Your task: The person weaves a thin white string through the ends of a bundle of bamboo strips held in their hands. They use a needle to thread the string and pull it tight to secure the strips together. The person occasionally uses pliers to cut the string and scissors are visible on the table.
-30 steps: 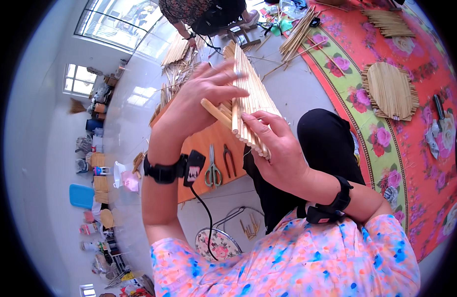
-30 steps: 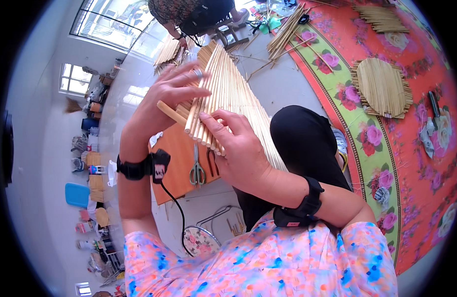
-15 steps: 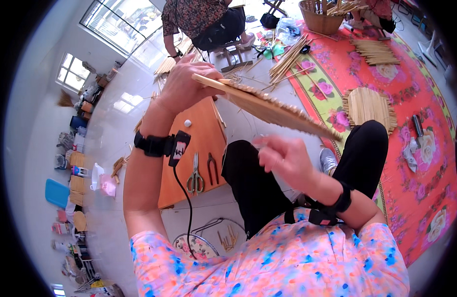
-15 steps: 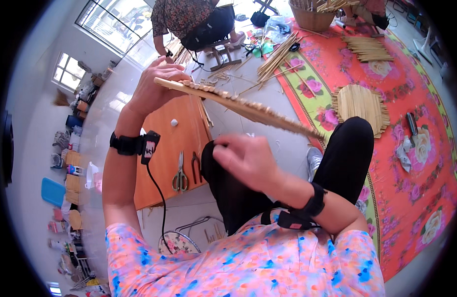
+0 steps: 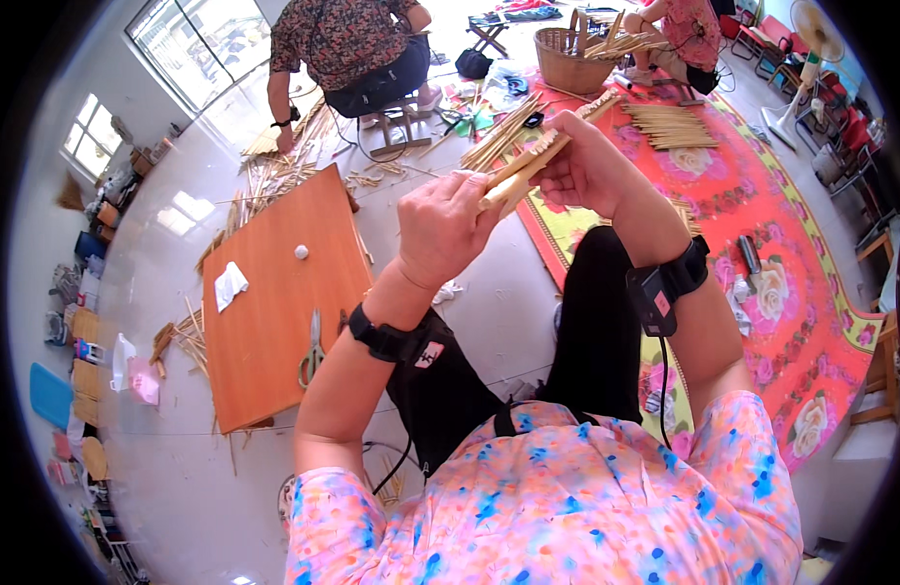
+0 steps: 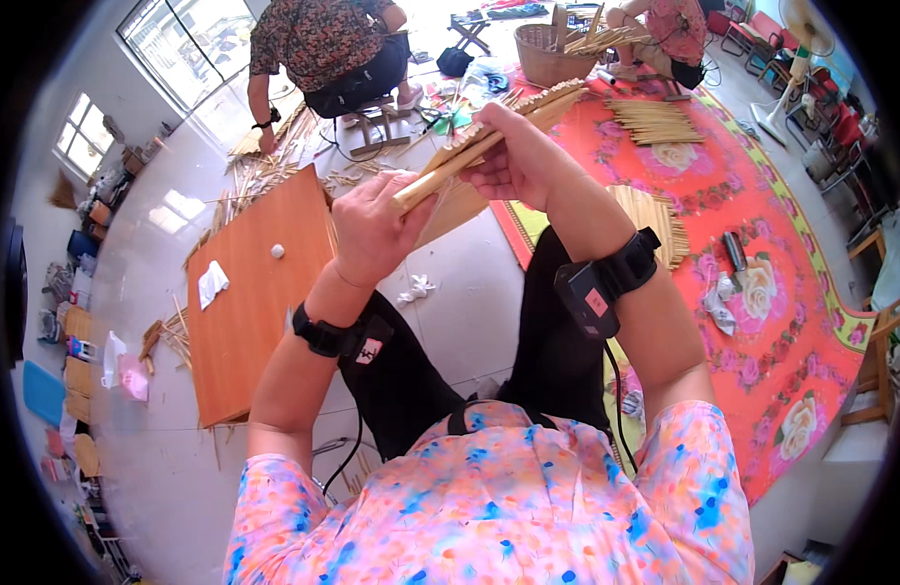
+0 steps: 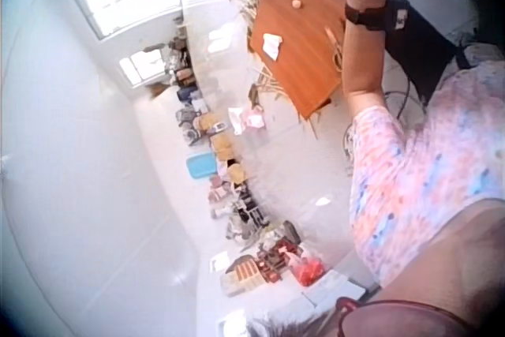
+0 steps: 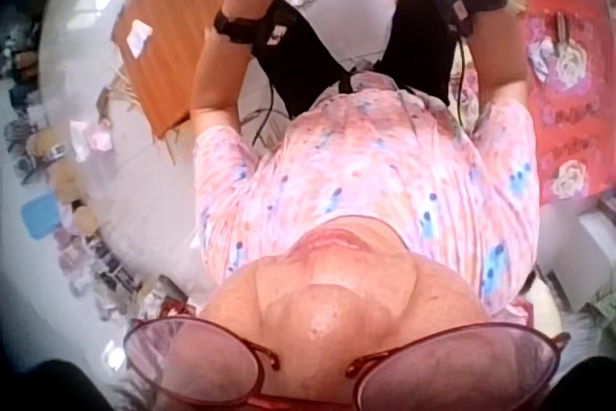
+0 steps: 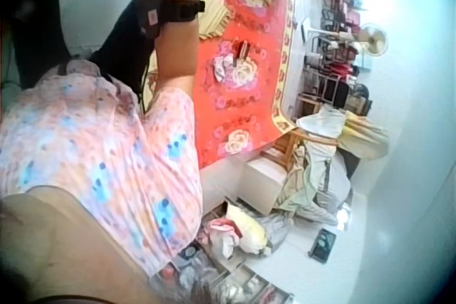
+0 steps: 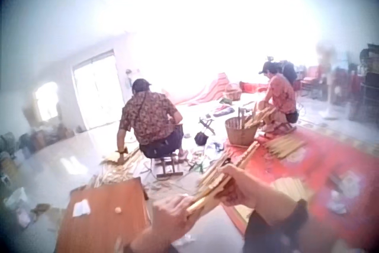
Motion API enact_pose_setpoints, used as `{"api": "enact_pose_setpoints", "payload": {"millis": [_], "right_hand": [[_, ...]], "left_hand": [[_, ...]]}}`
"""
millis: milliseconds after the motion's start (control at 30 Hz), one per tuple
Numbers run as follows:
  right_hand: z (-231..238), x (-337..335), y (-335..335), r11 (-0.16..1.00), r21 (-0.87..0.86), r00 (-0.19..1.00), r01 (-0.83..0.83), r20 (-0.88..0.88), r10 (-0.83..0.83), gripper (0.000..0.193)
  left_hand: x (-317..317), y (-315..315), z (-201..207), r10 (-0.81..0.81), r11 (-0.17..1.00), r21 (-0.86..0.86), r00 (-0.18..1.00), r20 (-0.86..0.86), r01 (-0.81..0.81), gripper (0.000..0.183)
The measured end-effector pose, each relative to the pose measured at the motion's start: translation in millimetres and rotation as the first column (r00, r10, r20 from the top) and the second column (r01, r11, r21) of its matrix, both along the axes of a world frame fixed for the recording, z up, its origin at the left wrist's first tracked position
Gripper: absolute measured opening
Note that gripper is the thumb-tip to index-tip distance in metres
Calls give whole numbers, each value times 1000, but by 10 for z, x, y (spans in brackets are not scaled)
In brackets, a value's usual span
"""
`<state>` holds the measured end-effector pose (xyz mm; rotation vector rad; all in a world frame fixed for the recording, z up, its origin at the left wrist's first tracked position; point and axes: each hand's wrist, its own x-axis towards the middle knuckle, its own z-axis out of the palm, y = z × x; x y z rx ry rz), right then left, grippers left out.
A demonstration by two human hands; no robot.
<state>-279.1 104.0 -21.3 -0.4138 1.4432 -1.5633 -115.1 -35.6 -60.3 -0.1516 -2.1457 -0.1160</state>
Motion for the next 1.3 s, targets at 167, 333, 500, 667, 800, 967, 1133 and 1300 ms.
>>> {"api": "enact_pose_setpoints", "payload": {"millis": [167, 333, 500, 667, 800, 967, 1133, 1300], "right_hand": [[19, -71, 38, 999, -31, 996, 22, -87, -25, 47], [-39, 22, -27, 997, 73, 978, 3, -207, 12, 44], [-329, 284, -50, 972, 214, 960, -99, -237, 149, 41], [-510, 341, -40, 943, 304, 959, -132, -202, 199, 43], [-448, 370, -21, 936, 316, 919, -153, -302, 252, 49], [-268, 493, -8, 912, 363, 818, -190, -455, 351, 39], [-196, 440, 34, 934, 330, 788, -134, -536, 303, 30], [-115, 599, 115, 946, 324, 787, -24, -577, 218, 31]], "left_hand": [[-122, 178, -195, 32, 997, 70, 996, -78, -27, 29], [-124, 456, -587, 135, 969, 231, 974, -183, -91, 32], [78, 726, -965, 133, 907, 418, 976, -173, -50, 42], [203, 942, -1130, 153, 877, 474, 980, -130, -74, 50], [177, 1038, -1078, 234, 880, 447, 965, -117, -160, 55], [177, 1034, -999, 231, 830, 523, 973, -3, -196, 59], [501, 819, -779, 56, 862, 497, 993, 103, -100, 71], [1232, -433, -1214, 281, 786, 483, 919, 276, -386, 27]]}}
